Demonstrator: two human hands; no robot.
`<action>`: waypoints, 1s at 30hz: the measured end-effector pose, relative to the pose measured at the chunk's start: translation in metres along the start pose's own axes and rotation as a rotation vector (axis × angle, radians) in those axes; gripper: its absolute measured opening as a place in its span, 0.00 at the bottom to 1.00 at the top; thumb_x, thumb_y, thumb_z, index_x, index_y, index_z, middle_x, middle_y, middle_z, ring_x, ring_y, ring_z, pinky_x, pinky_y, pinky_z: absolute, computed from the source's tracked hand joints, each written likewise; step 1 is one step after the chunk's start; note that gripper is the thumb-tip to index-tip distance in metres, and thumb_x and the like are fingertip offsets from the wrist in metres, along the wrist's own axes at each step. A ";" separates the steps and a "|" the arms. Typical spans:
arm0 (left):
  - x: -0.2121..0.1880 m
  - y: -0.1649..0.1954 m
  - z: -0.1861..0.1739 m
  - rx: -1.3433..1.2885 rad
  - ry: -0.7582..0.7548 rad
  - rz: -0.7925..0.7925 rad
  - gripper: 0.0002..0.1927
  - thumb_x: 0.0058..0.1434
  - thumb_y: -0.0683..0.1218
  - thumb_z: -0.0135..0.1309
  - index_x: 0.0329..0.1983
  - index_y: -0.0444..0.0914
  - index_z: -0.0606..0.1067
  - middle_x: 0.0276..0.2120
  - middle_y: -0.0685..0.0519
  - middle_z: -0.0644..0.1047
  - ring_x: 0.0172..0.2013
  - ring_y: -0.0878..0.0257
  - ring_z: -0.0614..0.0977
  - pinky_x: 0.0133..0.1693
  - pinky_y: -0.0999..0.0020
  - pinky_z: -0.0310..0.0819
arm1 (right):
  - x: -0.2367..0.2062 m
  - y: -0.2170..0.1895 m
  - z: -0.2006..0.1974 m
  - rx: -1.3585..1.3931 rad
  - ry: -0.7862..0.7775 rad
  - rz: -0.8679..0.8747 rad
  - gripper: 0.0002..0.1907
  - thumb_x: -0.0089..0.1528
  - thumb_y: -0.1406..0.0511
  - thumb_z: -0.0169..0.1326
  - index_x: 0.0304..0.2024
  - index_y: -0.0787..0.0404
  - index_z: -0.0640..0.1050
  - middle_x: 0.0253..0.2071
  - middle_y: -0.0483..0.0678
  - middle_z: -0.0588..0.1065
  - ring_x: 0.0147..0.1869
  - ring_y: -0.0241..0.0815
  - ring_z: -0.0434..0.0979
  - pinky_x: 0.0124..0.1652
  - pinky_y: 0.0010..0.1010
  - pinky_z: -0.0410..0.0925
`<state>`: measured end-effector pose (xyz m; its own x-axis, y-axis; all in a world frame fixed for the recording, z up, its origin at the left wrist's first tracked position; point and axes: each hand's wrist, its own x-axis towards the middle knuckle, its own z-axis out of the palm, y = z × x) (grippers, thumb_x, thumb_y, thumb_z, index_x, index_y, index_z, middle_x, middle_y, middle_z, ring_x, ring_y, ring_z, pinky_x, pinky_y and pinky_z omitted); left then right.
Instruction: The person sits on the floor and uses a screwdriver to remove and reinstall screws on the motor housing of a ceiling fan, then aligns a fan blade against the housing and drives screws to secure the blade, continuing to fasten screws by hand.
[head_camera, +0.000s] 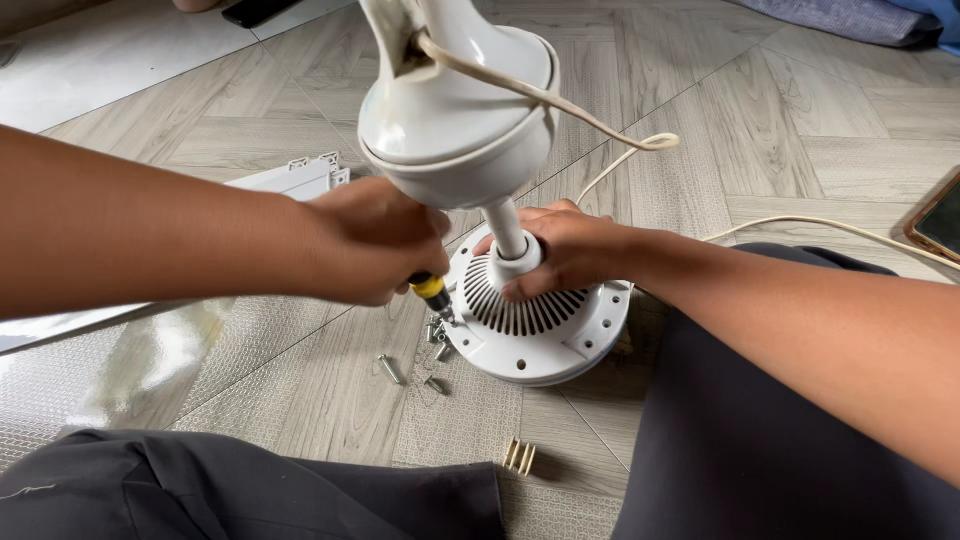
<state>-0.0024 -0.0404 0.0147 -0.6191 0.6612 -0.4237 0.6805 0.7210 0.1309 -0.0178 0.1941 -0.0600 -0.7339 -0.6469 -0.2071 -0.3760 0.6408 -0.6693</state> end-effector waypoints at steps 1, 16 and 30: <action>-0.005 -0.003 0.011 -0.399 0.147 0.023 0.18 0.55 0.47 0.60 0.49 0.41 0.77 0.44 0.52 0.80 0.50 0.59 0.81 0.53 0.61 0.76 | 0.001 0.001 0.000 -0.059 0.001 0.044 0.39 0.46 0.48 0.66 0.61 0.34 0.74 0.63 0.41 0.72 0.71 0.50 0.64 0.69 0.52 0.58; 0.000 -0.013 -0.018 -0.763 -0.268 -0.838 0.19 0.65 0.57 0.55 0.40 0.35 0.79 0.22 0.51 0.77 0.16 0.68 0.67 0.18 0.73 0.55 | -0.002 0.002 0.005 -0.146 0.015 0.142 0.41 0.45 0.48 0.67 0.62 0.30 0.73 0.69 0.37 0.64 0.75 0.51 0.49 0.67 0.61 0.48; -0.020 0.000 0.003 -0.241 -0.082 -0.288 0.21 0.63 0.57 0.58 0.50 0.42 0.68 0.47 0.54 0.75 0.50 0.63 0.78 0.54 0.58 0.70 | 0.002 -0.008 0.000 -0.168 -0.004 0.144 0.37 0.45 0.49 0.68 0.59 0.27 0.75 0.68 0.31 0.66 0.72 0.47 0.52 0.63 0.66 0.47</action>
<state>0.0119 -0.0544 0.0203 -0.7316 0.4124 -0.5428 0.3650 0.9095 0.1991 -0.0161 0.1876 -0.0550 -0.7844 -0.5455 -0.2950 -0.3572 0.7862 -0.5043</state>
